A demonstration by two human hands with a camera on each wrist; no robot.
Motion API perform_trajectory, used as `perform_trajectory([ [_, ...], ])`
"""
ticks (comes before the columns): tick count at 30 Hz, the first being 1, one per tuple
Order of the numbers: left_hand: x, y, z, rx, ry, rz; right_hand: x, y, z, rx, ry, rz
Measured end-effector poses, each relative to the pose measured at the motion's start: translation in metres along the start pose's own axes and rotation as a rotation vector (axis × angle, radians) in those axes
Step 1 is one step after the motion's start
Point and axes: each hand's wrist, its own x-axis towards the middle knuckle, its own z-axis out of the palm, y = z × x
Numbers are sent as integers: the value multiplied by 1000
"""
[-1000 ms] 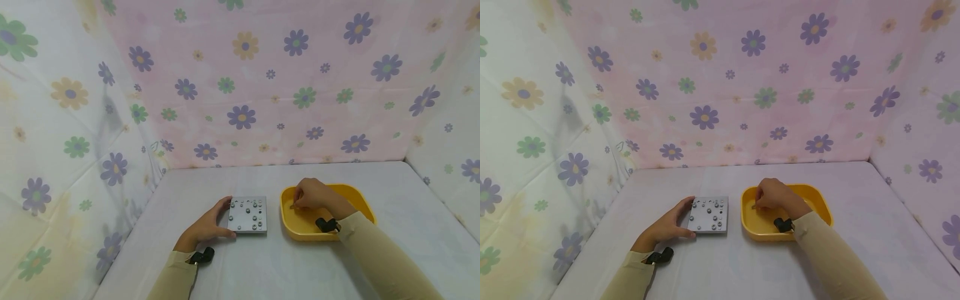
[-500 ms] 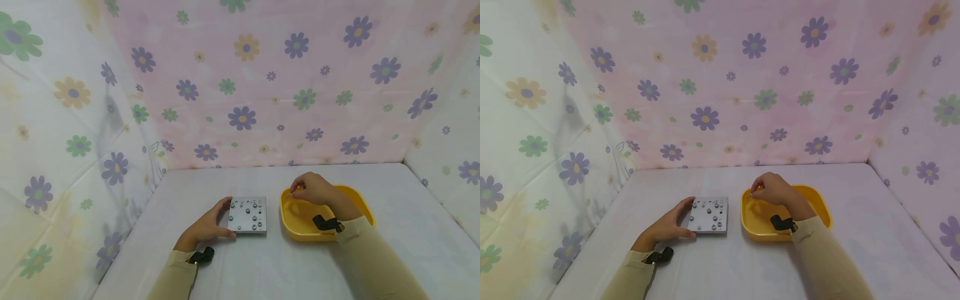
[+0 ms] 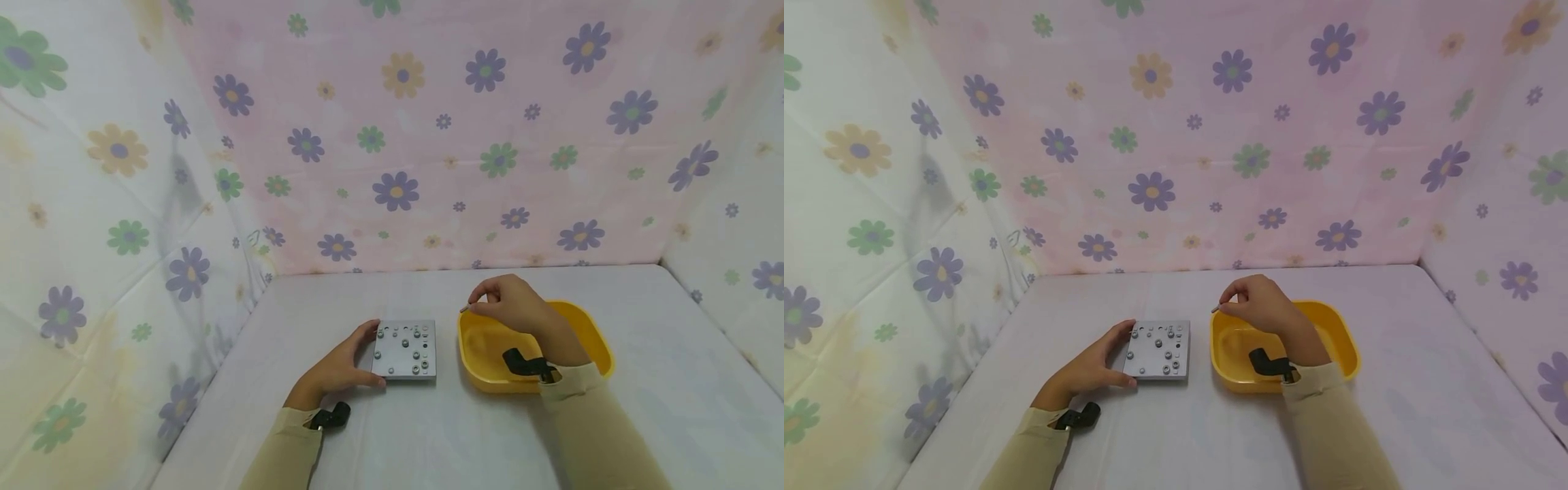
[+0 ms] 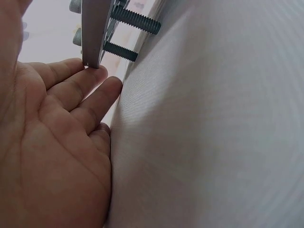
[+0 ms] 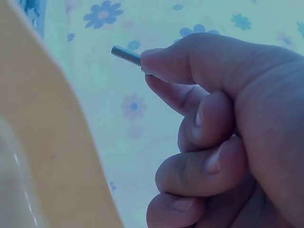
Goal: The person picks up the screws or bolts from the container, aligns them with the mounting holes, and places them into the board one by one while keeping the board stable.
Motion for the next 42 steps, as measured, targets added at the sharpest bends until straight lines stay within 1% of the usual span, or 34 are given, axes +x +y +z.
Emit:
perform_trajectory([
  [8, -1, -1, 0, -2, -1, 8, 3, -16, 9, 63, 69, -30],
  [14, 0, 0, 0, -9, -8, 21, 4, -29, 19, 112, 66, -11],
  [18, -1, -1, 1, -13, -4, 6, 7, -36, 29, 107, 59, -16],
  [22, -2, -4, 3, -10, -21, -10, 9, -43, 40, 101, 62, -22],
  [24, -1, -5, 3, 2, -22, -5, 11, -46, 47, 90, 77, -25],
  [29, 2, -4, 1, 26, 7, 13, 18, -55, 65, 56, 108, -20],
  [31, 2, -4, 0, 24, 6, 18, 20, -59, 72, 42, 117, 5],
  [36, 3, -5, -1, 15, -13, 32, 23, -64, 85, -35, 141, 80],
  [42, 4, -4, -1, 16, -13, 30, 27, -69, 97, -138, 121, 160],
])
